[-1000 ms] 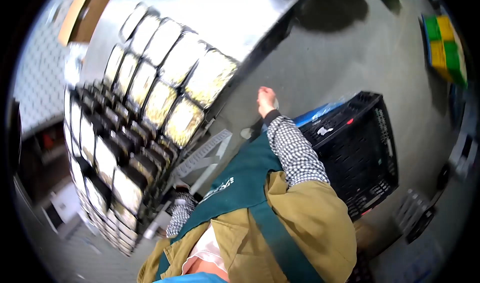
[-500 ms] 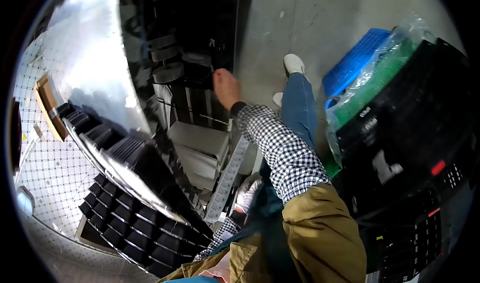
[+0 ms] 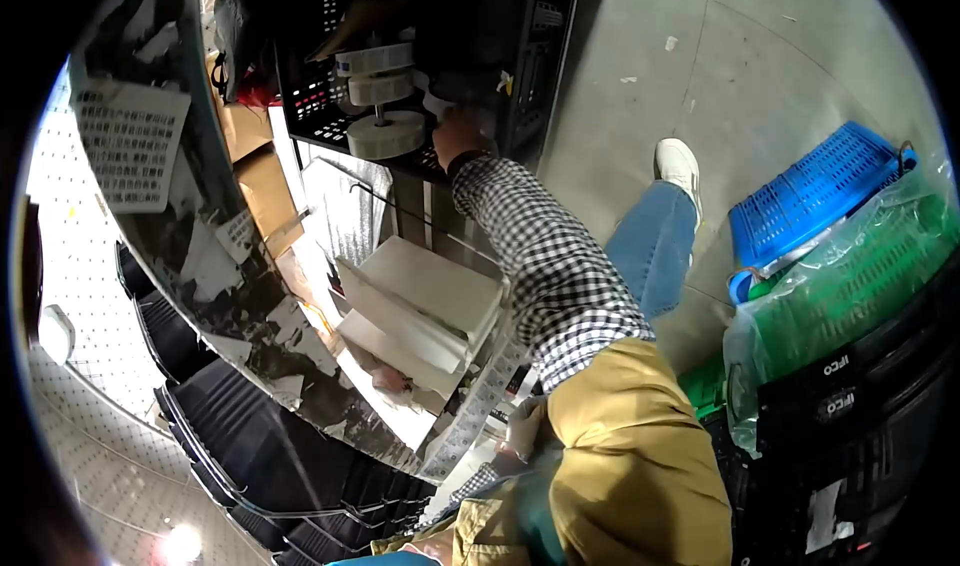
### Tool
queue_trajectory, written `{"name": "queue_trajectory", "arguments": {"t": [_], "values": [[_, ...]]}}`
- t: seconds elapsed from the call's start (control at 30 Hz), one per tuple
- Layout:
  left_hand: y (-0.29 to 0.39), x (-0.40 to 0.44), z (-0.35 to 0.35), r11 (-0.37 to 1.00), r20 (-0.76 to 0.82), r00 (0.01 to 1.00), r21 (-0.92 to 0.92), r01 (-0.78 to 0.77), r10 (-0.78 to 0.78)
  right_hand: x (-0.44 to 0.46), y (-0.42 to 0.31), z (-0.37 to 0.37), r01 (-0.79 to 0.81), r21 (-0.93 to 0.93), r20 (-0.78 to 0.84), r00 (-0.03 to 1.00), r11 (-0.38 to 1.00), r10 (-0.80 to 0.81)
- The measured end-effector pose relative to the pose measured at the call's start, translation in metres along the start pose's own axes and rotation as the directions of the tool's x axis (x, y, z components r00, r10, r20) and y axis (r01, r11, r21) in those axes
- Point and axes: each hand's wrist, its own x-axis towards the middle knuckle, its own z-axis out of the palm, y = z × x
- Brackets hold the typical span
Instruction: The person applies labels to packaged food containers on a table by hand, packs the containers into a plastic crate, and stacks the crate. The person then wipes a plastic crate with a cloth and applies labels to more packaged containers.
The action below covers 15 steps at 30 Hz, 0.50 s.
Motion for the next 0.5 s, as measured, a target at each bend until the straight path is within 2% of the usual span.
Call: {"name": "queue_trajectory", "arguments": {"t": [0.07, 0.17, 0.2, 0.27, 0.3, 0.33, 0.37, 0.4, 0.47, 0.5], "values": [[-0.009, 0.003, -0.004, 0.999, 0.071, 0.997, -0.028, -0.036, 0.038, -0.023, 0.003, -0.043, 0.137, -0.092, 0.12, 0.985, 0.986, -0.126], [-0.023, 0.003, -0.003, 0.997, 0.124, 0.989, -0.018, -0.074, 0.075, -0.038, 0.009, -0.067, 0.15, -0.038, 0.213, 0.967, 0.988, -0.139], [-0.024, 0.001, -0.003, 0.997, 0.138, 0.987, -0.007, -0.082, 0.082, -0.033, 0.011, -0.062, 0.049, 0.106, 0.165, 0.984, 0.993, -0.066], [-0.018, -0.006, 0.0, 0.996, 0.136, 0.987, 0.019, -0.084, 0.08, -0.015, 0.023, -0.014, -0.128, 0.396, 0.106, 0.99, 0.909, 0.094], [-0.014, -0.003, 0.005, 0.994, 0.113, 0.989, 0.052, -0.098, 0.092, -0.009, 0.025, -0.002, 0.04, 0.158, -0.167, 0.986, 0.987, -0.013], [-0.013, -0.004, 0.007, 0.991, 0.087, 0.992, 0.09, -0.098, 0.09, -0.003, 0.028, 0.01, 0.063, -0.142, -0.426, 0.897, 0.988, -0.118], [-0.014, -0.001, 0.01, 0.991, 0.037, 0.994, 0.082, -0.104, 0.102, 0.003, 0.028, 0.006, 0.12, -0.211, -0.118, 0.982, 0.97, -0.147], [-0.015, 0.003, 0.012, 0.99, 0.013, 0.992, 0.067, -0.126, 0.125, 0.006, 0.029, 0.002, 0.137, -0.182, 0.04, 0.99, 0.974, -0.132], [-0.02, 0.004, 0.016, 0.986, -0.037, 0.986, 0.035, -0.161, 0.163, 0.004, 0.024, -0.023, 0.057, 0.026, 0.245, 0.968, 0.998, -0.062], [-0.033, 0.009, 0.019, 0.989, -0.053, 0.989, -0.052, -0.139, 0.136, -0.002, 0.02, -0.037, 0.016, 0.117, 0.298, 0.953, 0.993, -0.051]]}}
